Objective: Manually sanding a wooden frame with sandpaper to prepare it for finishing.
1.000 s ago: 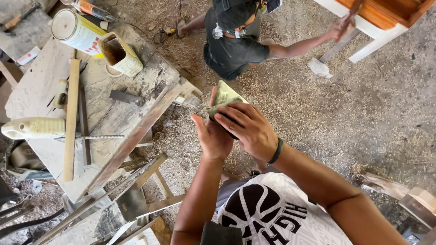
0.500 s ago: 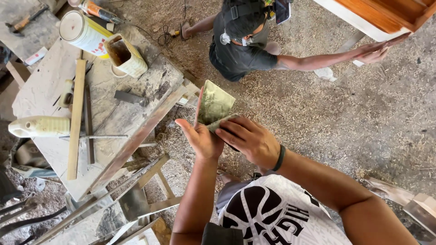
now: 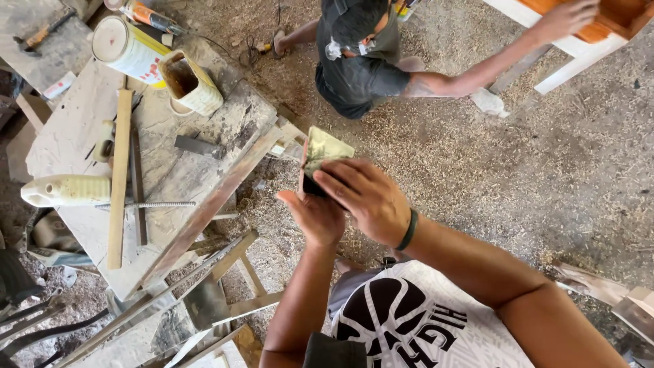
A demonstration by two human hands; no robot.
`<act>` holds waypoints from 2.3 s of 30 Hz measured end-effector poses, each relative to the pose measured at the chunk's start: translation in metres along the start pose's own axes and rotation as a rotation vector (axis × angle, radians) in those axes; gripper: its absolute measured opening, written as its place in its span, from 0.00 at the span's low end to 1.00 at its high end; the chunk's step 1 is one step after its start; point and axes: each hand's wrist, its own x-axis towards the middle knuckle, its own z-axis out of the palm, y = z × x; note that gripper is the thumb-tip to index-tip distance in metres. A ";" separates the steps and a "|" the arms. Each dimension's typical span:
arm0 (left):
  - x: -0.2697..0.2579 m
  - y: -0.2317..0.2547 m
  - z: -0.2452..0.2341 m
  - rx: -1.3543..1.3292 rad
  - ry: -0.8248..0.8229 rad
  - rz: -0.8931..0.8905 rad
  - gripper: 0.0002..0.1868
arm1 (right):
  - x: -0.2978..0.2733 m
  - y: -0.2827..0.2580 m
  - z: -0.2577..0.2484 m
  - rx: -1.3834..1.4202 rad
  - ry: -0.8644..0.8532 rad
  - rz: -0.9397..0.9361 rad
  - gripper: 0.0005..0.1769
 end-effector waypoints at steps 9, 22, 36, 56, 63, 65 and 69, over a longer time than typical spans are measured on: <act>-0.007 -0.011 -0.041 -0.122 0.049 -0.008 0.55 | 0.004 -0.011 0.005 0.044 0.006 0.002 0.29; -0.009 -0.008 -0.057 -0.208 0.128 0.005 0.51 | -0.007 -0.022 0.018 -0.001 0.071 -0.031 0.27; -0.019 0.015 0.012 -0.051 0.009 0.145 0.40 | -0.002 -0.012 0.042 0.029 0.234 -0.047 0.22; -0.013 0.007 -0.065 0.734 0.252 0.587 0.34 | 0.000 0.057 0.019 0.910 0.318 0.995 0.15; -0.020 -0.002 0.007 1.619 -0.410 0.972 0.20 | -0.055 0.063 0.089 2.200 0.158 1.457 0.23; -0.019 0.004 0.008 1.671 -0.405 0.946 0.18 | -0.063 0.058 0.092 2.141 0.123 1.563 0.20; 0.001 -0.029 -0.067 1.815 -0.302 0.925 0.17 | -0.101 0.067 0.105 2.258 -0.158 1.398 0.22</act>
